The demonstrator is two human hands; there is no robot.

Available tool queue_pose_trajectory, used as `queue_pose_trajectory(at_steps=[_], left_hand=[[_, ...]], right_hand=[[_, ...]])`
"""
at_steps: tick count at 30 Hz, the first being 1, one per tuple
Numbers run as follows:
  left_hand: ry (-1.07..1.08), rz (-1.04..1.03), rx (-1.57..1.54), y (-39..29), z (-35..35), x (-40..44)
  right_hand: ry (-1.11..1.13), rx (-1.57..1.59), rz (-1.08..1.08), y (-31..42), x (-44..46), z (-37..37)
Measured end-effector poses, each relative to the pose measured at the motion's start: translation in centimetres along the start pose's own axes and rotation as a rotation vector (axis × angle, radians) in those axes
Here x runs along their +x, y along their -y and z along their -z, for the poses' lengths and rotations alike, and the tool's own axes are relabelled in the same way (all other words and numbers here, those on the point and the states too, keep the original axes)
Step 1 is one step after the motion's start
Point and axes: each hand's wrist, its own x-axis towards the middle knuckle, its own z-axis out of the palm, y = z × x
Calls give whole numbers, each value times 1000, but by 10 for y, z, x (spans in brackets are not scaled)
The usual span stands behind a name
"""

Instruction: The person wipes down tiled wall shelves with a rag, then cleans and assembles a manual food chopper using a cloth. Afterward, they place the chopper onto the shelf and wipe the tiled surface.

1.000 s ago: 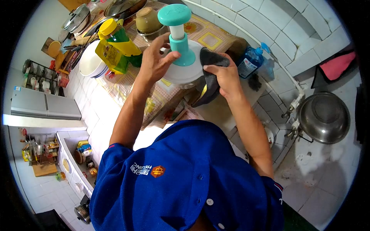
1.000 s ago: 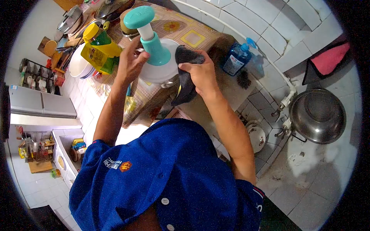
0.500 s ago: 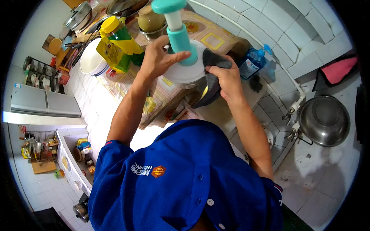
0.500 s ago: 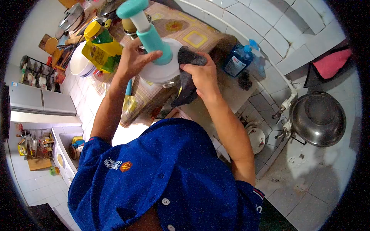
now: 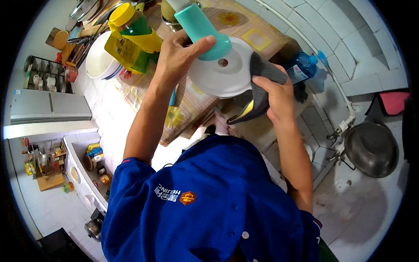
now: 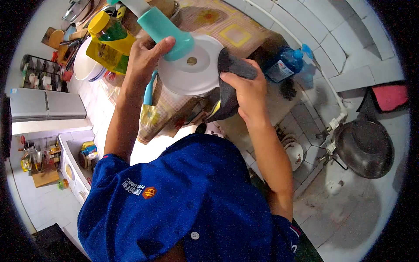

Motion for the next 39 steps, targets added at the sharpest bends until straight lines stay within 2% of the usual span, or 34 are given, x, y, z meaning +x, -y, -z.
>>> queue_pose_trajectory(at_steps=[8,11,15,19,22,25,27,29,32,34,36,39], left_hand=[[5,99,-56,-2,-1,-5],[-61,60,-143,-2,-4,-3],[-40,97,-178,-5,-3,-3],[-26,74,-175,-3,-3,-4],[-3,98,-207,-7,-1,-3],[25,140,-214,-9,4,-4],[16,152,-127,-7,8,-7],[11,156,-173,-11,8,-12],[28,176,-236,-9,13,-17],[28,204,-236,-8,15,-18],[8,193,-228,-6,14,-19],[-6,200,-228,-2,14,-19]], right_hand=[[-56,-132,80,8,-11,-3],[-94,-278,128,12,-14,0],[-111,-479,223,13,-19,5],[-88,-510,270,15,-25,6],[-40,-531,214,15,-26,11],[72,-504,232,15,-28,11],[59,-524,247,17,-29,8],[51,-544,254,17,-31,5],[31,-582,317,14,-32,6],[81,-774,499,12,-31,10],[98,-789,496,17,-33,8],[141,-897,607,18,-31,8]])
